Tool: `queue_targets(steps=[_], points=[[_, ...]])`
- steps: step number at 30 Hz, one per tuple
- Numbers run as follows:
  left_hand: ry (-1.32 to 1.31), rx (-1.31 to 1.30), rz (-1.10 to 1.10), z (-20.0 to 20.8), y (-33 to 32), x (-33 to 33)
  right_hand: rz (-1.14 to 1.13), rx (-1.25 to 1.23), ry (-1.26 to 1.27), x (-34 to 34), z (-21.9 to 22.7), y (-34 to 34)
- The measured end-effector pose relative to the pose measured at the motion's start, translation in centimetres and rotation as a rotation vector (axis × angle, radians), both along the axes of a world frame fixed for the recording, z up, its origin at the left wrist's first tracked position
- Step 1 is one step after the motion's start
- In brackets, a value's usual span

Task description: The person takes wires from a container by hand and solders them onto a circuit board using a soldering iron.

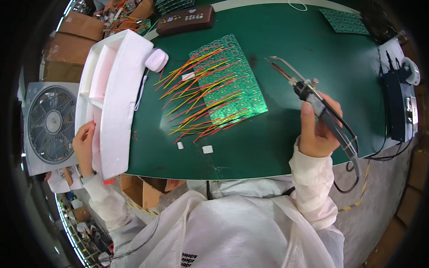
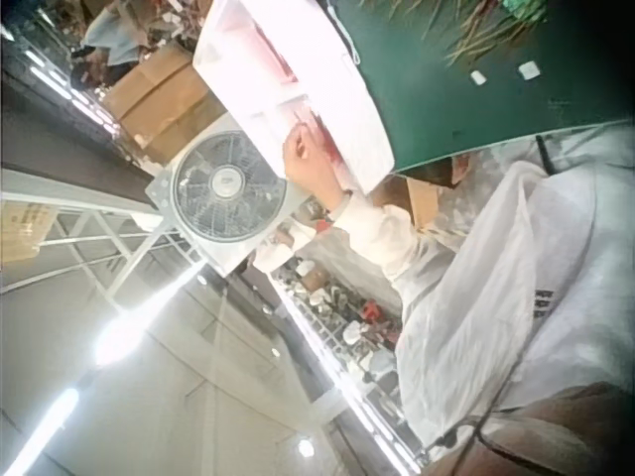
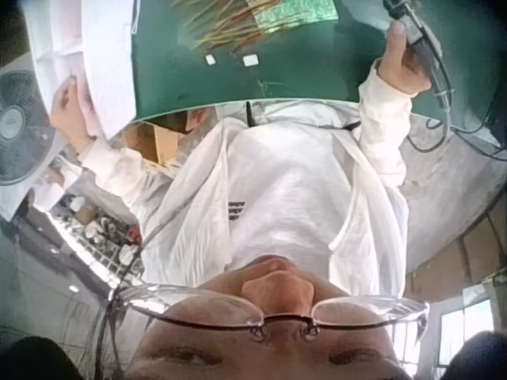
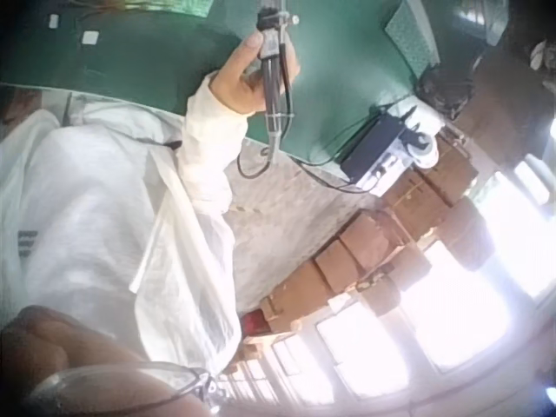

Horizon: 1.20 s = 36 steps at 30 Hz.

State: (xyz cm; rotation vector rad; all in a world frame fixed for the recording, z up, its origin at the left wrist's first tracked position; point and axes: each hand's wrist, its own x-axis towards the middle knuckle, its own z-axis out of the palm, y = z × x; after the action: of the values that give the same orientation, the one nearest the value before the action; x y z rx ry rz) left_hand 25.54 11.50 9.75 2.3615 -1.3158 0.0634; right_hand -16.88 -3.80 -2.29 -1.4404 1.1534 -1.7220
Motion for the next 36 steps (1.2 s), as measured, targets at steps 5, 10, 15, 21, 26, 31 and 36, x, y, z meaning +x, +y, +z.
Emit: queue_targets(steps=[5, 10, 15, 21, 26, 31, 36], points=[[-0.041, -0.060, -0.237, -2.3, -0.9, -11.7, -0.047, -0.010, -0.030, -0.1, -0.1, -0.1], [-0.222, 0.029, -0.233, -8.6, -1.4, -12.6, -0.024, -0.020, 0.002, 0.0, -0.2, -0.1], [-0.110, -0.046, -0.243, -8.2, -2.6, -12.9, 0.005, -0.033, -0.010, 0.2, -0.1, 0.0], [0.080, 0.028, -0.372, -8.8, -4.0, -12.0, 0.016, -0.057, 0.002, -0.2, -0.4, 0.2], [0.269, -0.010, -0.339, -8.5, -4.7, -11.8, 0.012, -0.036, -0.017, -0.3, -0.3, 0.2], [0.108, 0.110, -0.478, -8.1, -5.3, -11.5, 0.007, -0.031, -0.011, -0.3, 0.2, 0.5], [0.284, -0.073, -0.498, -6.5, -6.7, -19.3, 0.030, 0.018, 0.082, -1.9, -1.1, 0.8]])
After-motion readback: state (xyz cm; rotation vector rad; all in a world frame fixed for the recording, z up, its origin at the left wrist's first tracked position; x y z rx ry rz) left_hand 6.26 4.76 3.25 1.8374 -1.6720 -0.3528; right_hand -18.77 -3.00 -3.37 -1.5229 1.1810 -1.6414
